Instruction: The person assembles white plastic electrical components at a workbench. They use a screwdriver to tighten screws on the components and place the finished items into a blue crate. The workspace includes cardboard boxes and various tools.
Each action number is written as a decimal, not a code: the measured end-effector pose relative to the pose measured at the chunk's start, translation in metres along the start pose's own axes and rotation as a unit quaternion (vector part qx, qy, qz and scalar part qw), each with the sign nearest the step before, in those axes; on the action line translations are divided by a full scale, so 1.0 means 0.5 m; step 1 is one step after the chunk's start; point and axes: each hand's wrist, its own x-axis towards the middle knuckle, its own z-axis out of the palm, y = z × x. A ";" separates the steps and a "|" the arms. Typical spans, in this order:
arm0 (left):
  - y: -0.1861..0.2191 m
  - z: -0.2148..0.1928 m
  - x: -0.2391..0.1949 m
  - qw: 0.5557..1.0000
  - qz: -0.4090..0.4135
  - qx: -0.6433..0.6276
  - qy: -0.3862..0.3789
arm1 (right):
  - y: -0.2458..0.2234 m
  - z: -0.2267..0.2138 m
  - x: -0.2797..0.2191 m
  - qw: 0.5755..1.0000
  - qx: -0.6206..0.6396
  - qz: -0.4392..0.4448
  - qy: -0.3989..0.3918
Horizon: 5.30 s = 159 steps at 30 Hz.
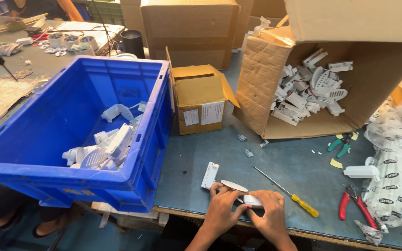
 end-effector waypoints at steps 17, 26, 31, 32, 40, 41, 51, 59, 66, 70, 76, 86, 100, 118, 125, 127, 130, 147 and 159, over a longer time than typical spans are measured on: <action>-0.027 0.031 0.001 0.999 -0.012 0.017 -0.027 | 0.000 0.000 0.002 0.999 -0.017 -0.013 -0.024; -0.033 0.004 -0.007 0.997 0.041 0.025 -0.052 | 0.012 -0.018 -0.003 0.997 0.005 -0.039 -0.065; -0.018 0.002 -0.002 0.998 0.013 0.012 -0.060 | 0.016 -0.017 -0.005 0.997 0.010 -0.048 -0.054; -0.015 0.005 -0.001 0.998 0.009 0.019 -0.052 | 0.015 -0.015 -0.005 0.997 0.005 -0.052 -0.048; -0.013 0.026 -0.004 0.999 -0.011 0.043 -0.025 | -0.002 -0.013 0.002 0.998 -0.017 0.008 -0.065; -0.013 0.024 -0.004 0.999 -0.006 0.046 -0.027 | -0.003 -0.012 0.002 0.998 -0.016 0.002 -0.057; -0.018 0.038 0.002 0.997 0.000 0.080 -0.018 | 0.050 -0.002 -0.023 0.979 0.123 0.064 0.150; -0.012 -0.055 0.145 0.929 -0.184 -0.320 0.034 | 0.082 0.014 -0.024 0.906 0.310 0.198 0.208; 0.051 -0.378 0.207 0.875 -0.039 -0.343 0.339 | 0.076 0.019 -0.023 0.940 0.238 0.208 0.127; 0.066 -0.553 0.206 0.893 0.115 -0.170 0.400 | 0.072 0.017 -0.017 0.944 0.238 0.200 0.115; -0.018 -0.678 0.193 0.935 -0.131 0.196 0.263 | 0.068 0.022 -0.024 0.951 0.214 0.193 0.108; -0.011 -0.650 0.156 0.864 -0.248 0.422 0.116 | 0.068 0.027 -0.023 0.957 0.207 0.183 0.091; 0.090 -0.143 -0.127 0.994 -0.009 0.015 -0.103 | 0.103 0.005 -0.053 0.884 0.433 0.174 -0.009; -0.107 -0.034 -0.050 0.966 -0.198 0.109 0.127 | 0.160 0.190 -0.465 0.784 -0.320 0.179 -0.500; -0.116 -0.032 -0.047 0.966 -0.185 0.133 0.125 | 0.174 0.463 -0.481 0.787 -0.002 0.229 -0.573; -0.117 -0.034 -0.050 0.966 -0.177 0.137 0.131 | 0.213 0.470 -0.452 0.835 0.155 0.387 -0.358; -0.117 -0.030 -0.052 0.966 -0.170 0.154 0.120 | 0.306 0.406 -0.406 0.691 0.495 0.526 -0.036; -0.107 -0.035 -0.047 0.965 -0.143 0.171 0.138 | 0.303 0.035 -0.459 0.973 -0.046 0.203 -0.103; -0.092 -0.037 -0.050 0.962 -0.171 0.175 0.119 | 0.095 -0.196 -0.358 0.891 0.159 0.422 -0.057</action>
